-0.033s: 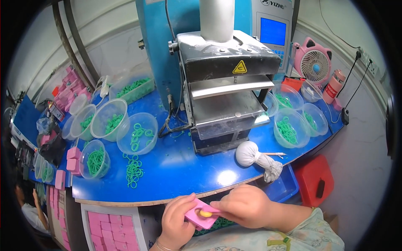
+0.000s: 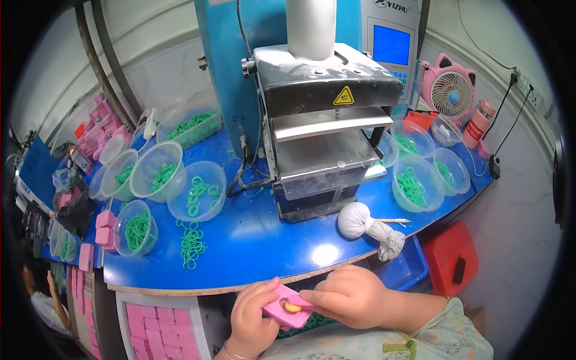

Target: Assembling pink rubber molds with green inserts and metal parts using hands and pliers.

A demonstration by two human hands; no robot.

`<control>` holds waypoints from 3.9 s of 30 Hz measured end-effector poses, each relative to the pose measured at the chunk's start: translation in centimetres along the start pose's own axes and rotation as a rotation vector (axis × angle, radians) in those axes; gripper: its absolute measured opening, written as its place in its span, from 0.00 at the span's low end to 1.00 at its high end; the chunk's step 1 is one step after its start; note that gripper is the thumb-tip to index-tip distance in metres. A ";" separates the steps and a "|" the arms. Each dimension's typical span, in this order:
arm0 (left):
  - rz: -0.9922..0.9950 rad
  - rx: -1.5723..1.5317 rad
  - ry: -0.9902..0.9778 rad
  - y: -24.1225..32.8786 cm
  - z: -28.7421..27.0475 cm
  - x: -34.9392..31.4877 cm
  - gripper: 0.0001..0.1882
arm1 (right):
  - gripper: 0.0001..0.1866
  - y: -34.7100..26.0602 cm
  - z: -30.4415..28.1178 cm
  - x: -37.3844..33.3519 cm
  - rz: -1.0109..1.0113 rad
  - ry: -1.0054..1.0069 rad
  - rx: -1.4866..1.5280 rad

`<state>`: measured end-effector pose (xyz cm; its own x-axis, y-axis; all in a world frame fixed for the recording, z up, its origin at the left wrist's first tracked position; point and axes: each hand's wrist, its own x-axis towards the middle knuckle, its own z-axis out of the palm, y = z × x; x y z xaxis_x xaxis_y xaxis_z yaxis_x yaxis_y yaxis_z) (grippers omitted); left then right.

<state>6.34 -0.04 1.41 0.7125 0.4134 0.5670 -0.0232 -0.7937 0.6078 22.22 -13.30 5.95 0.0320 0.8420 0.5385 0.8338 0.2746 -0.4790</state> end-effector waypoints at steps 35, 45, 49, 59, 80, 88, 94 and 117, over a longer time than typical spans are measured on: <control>-0.050 -0.504 -0.445 -0.3 -0.5 1.5 0.16 | 0.20 3.3 6.2 -0.8 0.465 -0.076 1.080; -0.443 -0.588 -0.459 -1.0 0.4 0.5 0.17 | 0.23 2.8 5.2 0.1 0.240 0.138 0.249; -0.658 -0.976 -0.447 -0.2 0.5 0.5 0.15 | 0.21 3.9 5.1 0.4 0.577 -0.214 0.911; -0.550 -0.814 0.017 -1.0 1.0 -0.4 0.14 | 0.12 2.7 4.6 -0.4 0.414 -0.022 0.642; 0.255 0.147 0.043 1.5 -0.9 1.0 0.18 | 0.19 2.5 3.6 -0.3 0.000 0.083 0.270; 0.022 -0.146 -0.126 0.9 -1.3 2.0 0.18 | 0.16 2.1 3.9 -0.5 0.123 0.001 0.488; -0.640 -0.894 0.081 0.7 0.1 0.4 0.15 | 0.12 1.7 5.4 -0.6 0.724 -0.066 1.076; -0.560 -0.937 -0.108 0.4 1.2 -1.2 0.37 | 0.15 0.9 4.0 -0.2 0.412 0.110 0.610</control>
<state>6.34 -1.38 0.33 0.8450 0.5319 0.0545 -0.1678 0.1671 0.9715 20.78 -11.34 2.66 0.3573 0.8901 0.2829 0.2889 0.1827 -0.9398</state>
